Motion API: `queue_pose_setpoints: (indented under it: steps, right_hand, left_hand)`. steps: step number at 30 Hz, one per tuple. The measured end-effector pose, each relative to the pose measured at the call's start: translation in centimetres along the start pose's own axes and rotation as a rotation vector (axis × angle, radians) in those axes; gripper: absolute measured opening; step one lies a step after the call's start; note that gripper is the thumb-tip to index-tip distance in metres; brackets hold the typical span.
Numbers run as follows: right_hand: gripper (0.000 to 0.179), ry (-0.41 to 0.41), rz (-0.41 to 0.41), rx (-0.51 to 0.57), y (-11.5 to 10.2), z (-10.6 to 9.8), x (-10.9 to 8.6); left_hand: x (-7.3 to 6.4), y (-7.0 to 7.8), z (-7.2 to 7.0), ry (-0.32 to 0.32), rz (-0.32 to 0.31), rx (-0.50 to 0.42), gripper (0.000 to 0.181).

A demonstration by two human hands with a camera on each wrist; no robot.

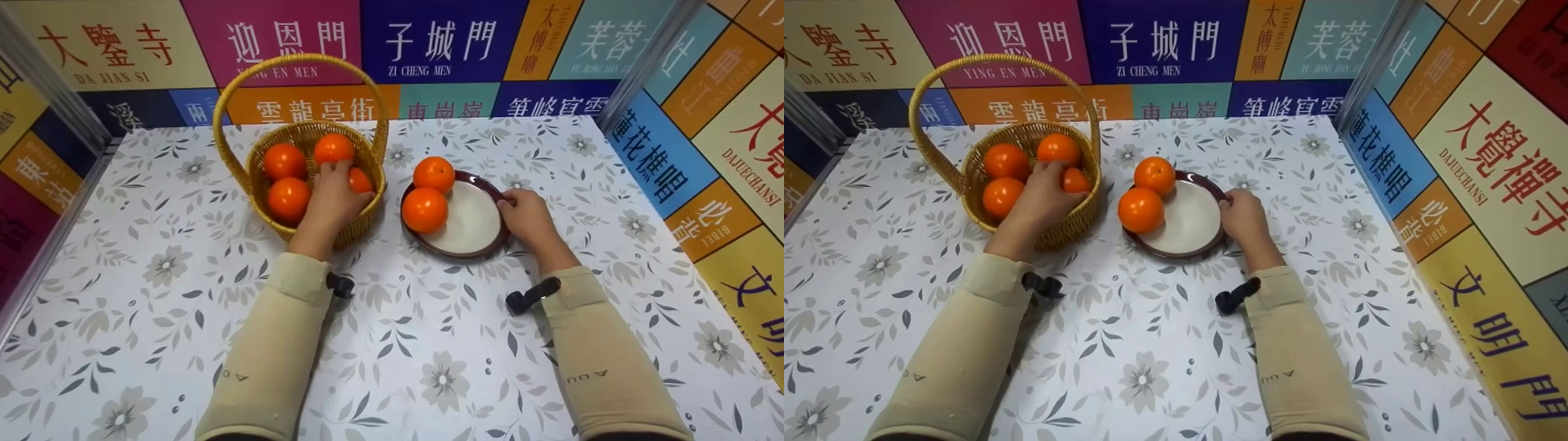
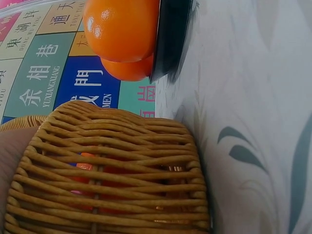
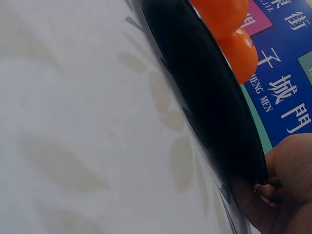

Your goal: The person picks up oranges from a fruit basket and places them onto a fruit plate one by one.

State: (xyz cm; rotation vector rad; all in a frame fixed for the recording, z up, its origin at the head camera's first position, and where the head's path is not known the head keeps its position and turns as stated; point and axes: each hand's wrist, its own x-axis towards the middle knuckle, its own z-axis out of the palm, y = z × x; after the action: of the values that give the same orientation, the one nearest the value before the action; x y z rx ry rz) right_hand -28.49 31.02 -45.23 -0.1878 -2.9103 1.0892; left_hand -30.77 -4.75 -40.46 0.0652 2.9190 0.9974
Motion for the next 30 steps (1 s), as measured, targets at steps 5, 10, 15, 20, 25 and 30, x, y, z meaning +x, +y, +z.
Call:
queue_pose_setpoints:
  steps: [5, 10, 15, 20, 25, 30]
  right_hand:
    - [0.034, 0.007, 0.007, 0.001, 0.09, 0.02, -0.02]
    - [0.034, 0.002, 0.017, 0.000, 0.08, 0.02, -0.04]
    - [0.033, -0.001, 0.012, 0.009, 0.07, 0.04, 0.02]
    - [0.033, -0.002, 0.001, 0.009, 0.05, 0.00, -0.06]
    - [0.033, -0.001, -0.003, 0.003, 0.02, 0.02, -0.06]
    - [0.034, 0.007, -0.001, 0.013, 0.09, 0.05, -0.10]
  left_hand:
    - [0.05, -0.03, 0.02, -0.006, 0.002, 0.000, 0.076]
    - [0.07, -0.06, 0.08, -0.006, -0.001, 0.001, 0.077]
    - [0.16, -0.07, 0.09, -0.010, -0.007, 0.007, 0.077]
    - [0.17, -0.11, 0.06, -0.015, -0.010, 0.005, 0.076]
    - [0.13, -0.22, 0.08, -0.013, -0.014, -0.003, 0.075]
    - [0.20, -0.25, 0.07, -0.007, 0.006, 0.012, 0.071]
